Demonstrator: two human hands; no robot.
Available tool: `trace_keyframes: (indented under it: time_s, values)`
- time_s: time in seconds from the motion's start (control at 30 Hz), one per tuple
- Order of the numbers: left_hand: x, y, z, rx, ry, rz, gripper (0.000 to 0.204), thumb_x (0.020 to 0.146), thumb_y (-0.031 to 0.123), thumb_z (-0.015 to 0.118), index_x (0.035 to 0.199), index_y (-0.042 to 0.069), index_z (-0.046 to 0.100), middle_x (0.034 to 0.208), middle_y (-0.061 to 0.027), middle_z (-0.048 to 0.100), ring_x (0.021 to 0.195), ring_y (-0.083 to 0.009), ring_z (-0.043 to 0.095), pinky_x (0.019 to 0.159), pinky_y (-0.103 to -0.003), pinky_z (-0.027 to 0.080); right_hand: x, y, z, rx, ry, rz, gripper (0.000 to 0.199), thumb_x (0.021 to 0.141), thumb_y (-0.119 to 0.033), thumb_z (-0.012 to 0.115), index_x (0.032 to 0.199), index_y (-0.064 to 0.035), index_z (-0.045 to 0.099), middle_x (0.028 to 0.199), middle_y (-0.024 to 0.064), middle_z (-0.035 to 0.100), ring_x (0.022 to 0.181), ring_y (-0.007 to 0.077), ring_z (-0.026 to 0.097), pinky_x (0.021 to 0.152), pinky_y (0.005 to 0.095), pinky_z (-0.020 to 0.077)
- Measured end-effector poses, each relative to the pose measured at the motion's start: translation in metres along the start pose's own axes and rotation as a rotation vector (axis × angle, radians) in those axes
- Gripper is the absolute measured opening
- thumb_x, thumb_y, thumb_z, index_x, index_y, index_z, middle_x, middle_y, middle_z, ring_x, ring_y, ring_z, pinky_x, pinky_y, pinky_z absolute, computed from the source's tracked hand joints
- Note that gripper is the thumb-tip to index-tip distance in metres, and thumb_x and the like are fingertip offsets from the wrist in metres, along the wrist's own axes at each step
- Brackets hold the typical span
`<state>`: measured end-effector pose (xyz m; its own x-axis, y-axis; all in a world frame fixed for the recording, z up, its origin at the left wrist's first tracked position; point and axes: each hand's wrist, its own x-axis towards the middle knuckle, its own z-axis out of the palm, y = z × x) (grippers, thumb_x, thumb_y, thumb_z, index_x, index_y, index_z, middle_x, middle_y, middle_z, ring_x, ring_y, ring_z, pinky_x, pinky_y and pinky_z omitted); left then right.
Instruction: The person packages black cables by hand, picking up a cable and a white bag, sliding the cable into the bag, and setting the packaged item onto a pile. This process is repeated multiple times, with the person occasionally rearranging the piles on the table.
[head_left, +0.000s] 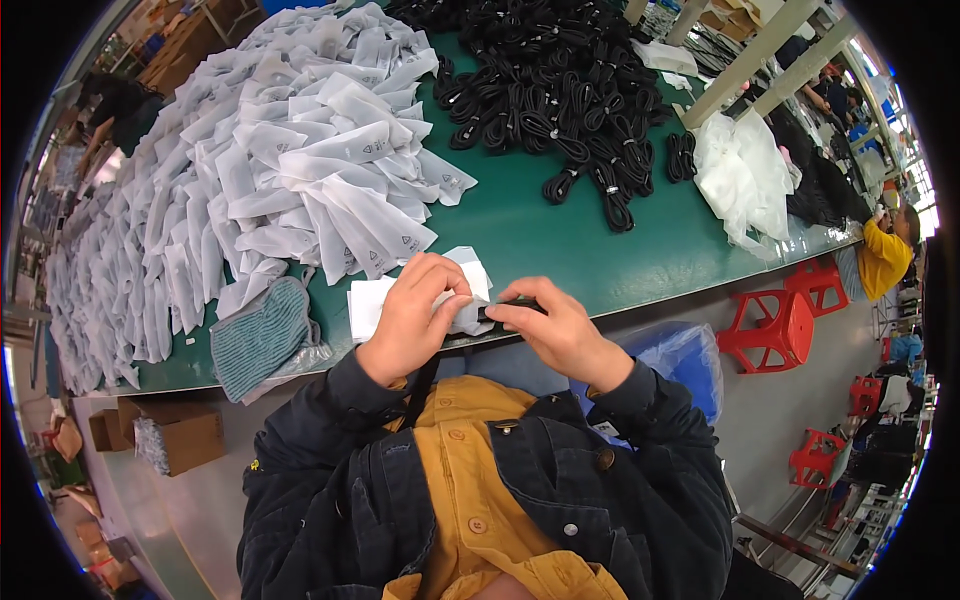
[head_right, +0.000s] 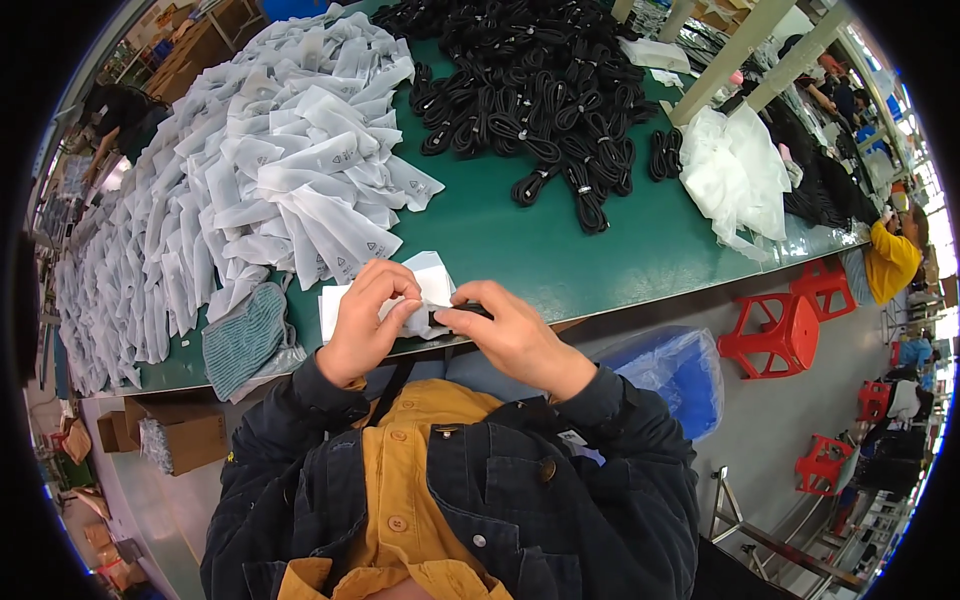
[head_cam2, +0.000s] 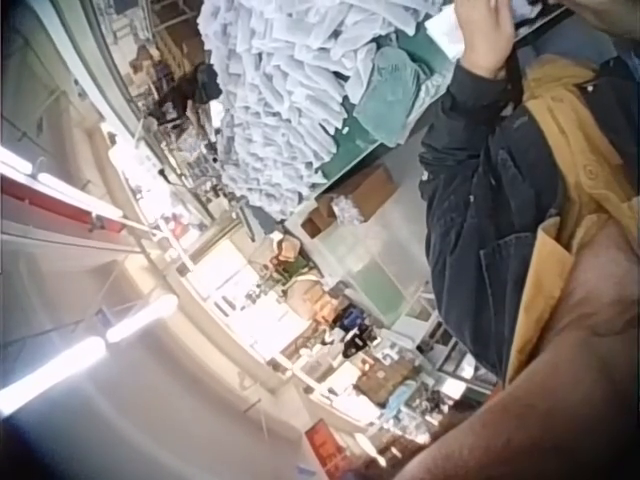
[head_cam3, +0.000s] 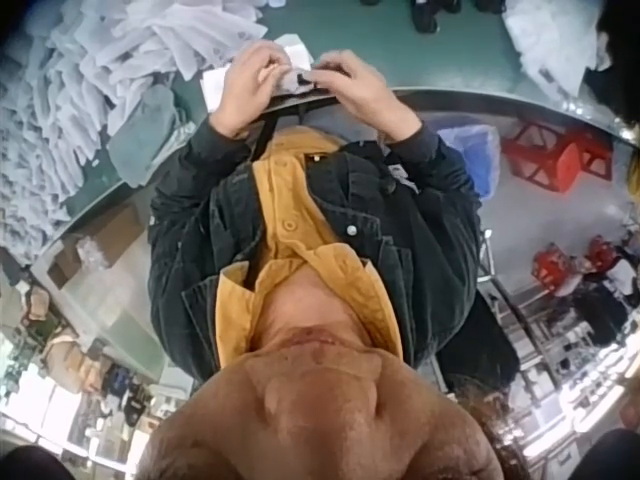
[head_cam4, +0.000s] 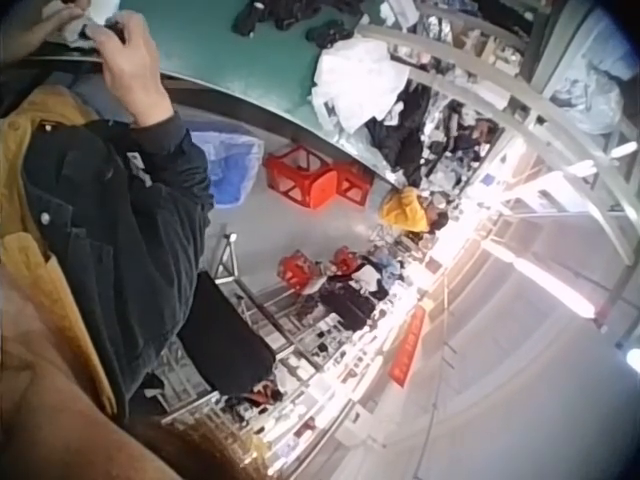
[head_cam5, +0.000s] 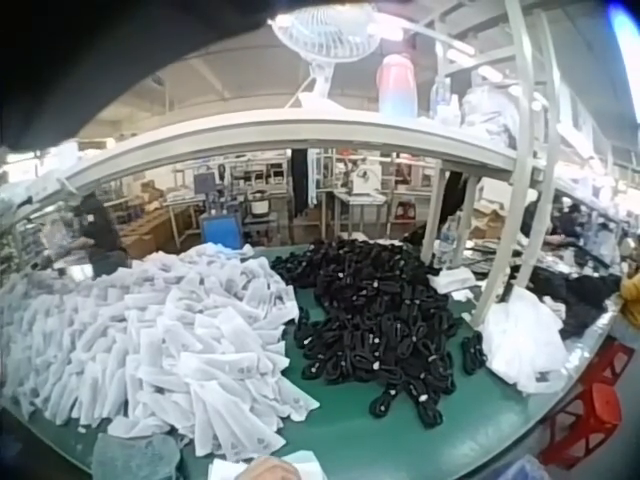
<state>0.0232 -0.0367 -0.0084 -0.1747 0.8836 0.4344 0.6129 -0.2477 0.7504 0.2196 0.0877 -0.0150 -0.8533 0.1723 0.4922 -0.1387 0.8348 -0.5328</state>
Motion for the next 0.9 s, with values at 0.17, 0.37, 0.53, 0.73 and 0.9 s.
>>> trace_keyframes:
  time_s: [0.17, 0.37, 0.53, 0.73, 0.9]
  values:
    - [0.009, 0.005, -0.002, -0.089, 0.015, -0.056, 0.010, 0.084, -0.001, 0.068, 0.089, 0.001, 0.059, 0.096, -0.0097, 0.060, 0.093, -0.0253, 0.057, 0.082, -0.034, 0.046, 0.012, 0.006, 0.008, 0.194, 0.166, 0.191, 0.032, 0.082, 0.007, 0.072, 0.111, -0.0010, 0.062, 0.107, 0.0126, 0.058, 0.088, 0.0202, 0.065, 0.078, 0.0297, 0.0533]
    - [0.019, 0.001, -0.007, -0.529, 0.032, -0.312, 0.008, 0.092, 0.008, 0.065, 0.094, 0.002, 0.059, 0.101, -0.0049, 0.061, 0.095, -0.0145, 0.056, 0.087, -0.031, 0.045, 0.031, 0.001, 0.019, 0.836, 0.451, 0.425, 0.023, 0.082, 0.005, 0.073, 0.103, -0.0011, 0.066, 0.115, 0.0103, 0.056, 0.089, 0.0148, 0.063, 0.076, 0.0279, 0.0533]
    - [0.026, 0.003, -0.014, -0.891, 0.032, -0.519, 0.015, 0.098, 0.016, 0.060, 0.105, 0.002, 0.061, 0.105, -0.0030, 0.062, 0.095, -0.0109, 0.056, 0.088, -0.028, 0.045, 0.040, -0.003, 0.002, 0.357, 0.195, 0.191, 0.022, 0.084, 0.005, 0.070, 0.105, -0.0003, 0.065, 0.119, 0.0110, 0.055, 0.089, 0.0138, 0.061, 0.078, 0.0260, 0.0520]
    - [0.033, -0.003, -0.028, -0.934, 0.065, -0.510, 0.020, 0.101, 0.019, 0.057, 0.110, 0.002, 0.061, 0.109, -0.0048, 0.064, 0.101, -0.0131, 0.060, 0.090, -0.031, 0.049, 0.049, 0.000, -0.004, 0.438, 0.331, 0.080, 0.020, 0.084, 0.003, 0.069, 0.104, -0.0025, 0.067, 0.112, 0.0118, 0.059, 0.087, 0.0161, 0.061, 0.074, 0.0268, 0.0510]
    - [0.043, -0.050, -0.107, -0.167, 0.628, -0.165, 0.021, 0.099, 0.014, 0.058, 0.115, 0.001, 0.062, 0.112, -0.0049, 0.065, 0.096, -0.0133, 0.061, 0.086, -0.030, 0.048, 0.027, 0.064, -0.051, -0.356, 0.446, 0.490, 0.023, 0.089, -0.009, 0.066, 0.111, -0.0038, 0.064, 0.099, 0.0135, 0.059, 0.089, 0.0272, 0.062, 0.071, 0.0319, 0.0519]
